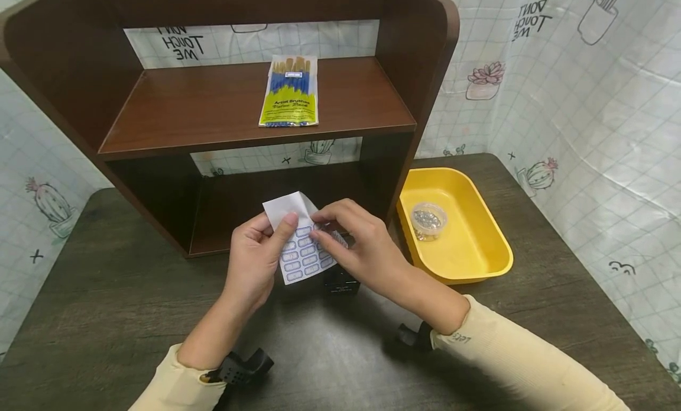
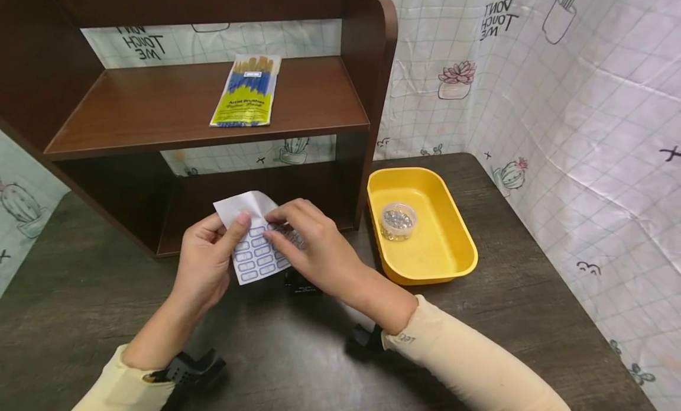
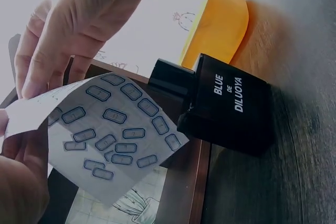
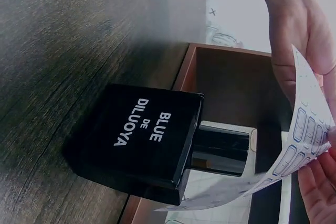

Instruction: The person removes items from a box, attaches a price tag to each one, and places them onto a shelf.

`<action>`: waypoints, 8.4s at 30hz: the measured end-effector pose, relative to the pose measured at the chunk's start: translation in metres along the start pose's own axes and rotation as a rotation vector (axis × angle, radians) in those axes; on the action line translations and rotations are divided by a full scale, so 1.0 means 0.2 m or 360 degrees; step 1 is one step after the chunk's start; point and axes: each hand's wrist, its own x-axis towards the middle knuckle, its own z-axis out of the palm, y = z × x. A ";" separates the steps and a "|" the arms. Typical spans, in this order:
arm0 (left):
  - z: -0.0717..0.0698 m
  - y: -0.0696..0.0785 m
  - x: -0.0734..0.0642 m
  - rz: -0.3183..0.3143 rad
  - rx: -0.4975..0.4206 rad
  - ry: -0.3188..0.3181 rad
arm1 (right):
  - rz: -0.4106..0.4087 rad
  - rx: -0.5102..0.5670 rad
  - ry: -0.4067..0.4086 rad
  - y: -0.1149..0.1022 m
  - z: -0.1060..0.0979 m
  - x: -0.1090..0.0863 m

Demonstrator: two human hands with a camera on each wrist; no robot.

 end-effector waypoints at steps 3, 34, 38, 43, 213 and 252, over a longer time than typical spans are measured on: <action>0.00 0.01 0.00 -0.0003 -0.0011 0.0013 | -0.0017 -0.0007 -0.0002 0.00 0.00 0.00; 0.03 0.02 -0.05 0.0082 0.0033 0.0070 | -0.0483 -0.0619 0.0124 -0.03 0.03 -0.01; 0.03 0.02 -0.05 0.0099 0.0048 0.0065 | -0.0490 -0.0611 0.0132 -0.02 0.03 -0.01; 0.03 0.02 -0.06 0.0112 0.0042 0.0062 | -0.0366 -0.0477 0.0103 -0.04 0.03 -0.02; -0.02 -0.34 -0.06 0.0187 0.1437 -0.0882 | 0.0635 -0.0357 -0.0303 0.05 0.01 -0.50; -0.02 -0.34 -0.06 0.0182 0.1484 -0.0888 | 0.0450 -0.0562 -0.0586 0.15 0.01 -0.43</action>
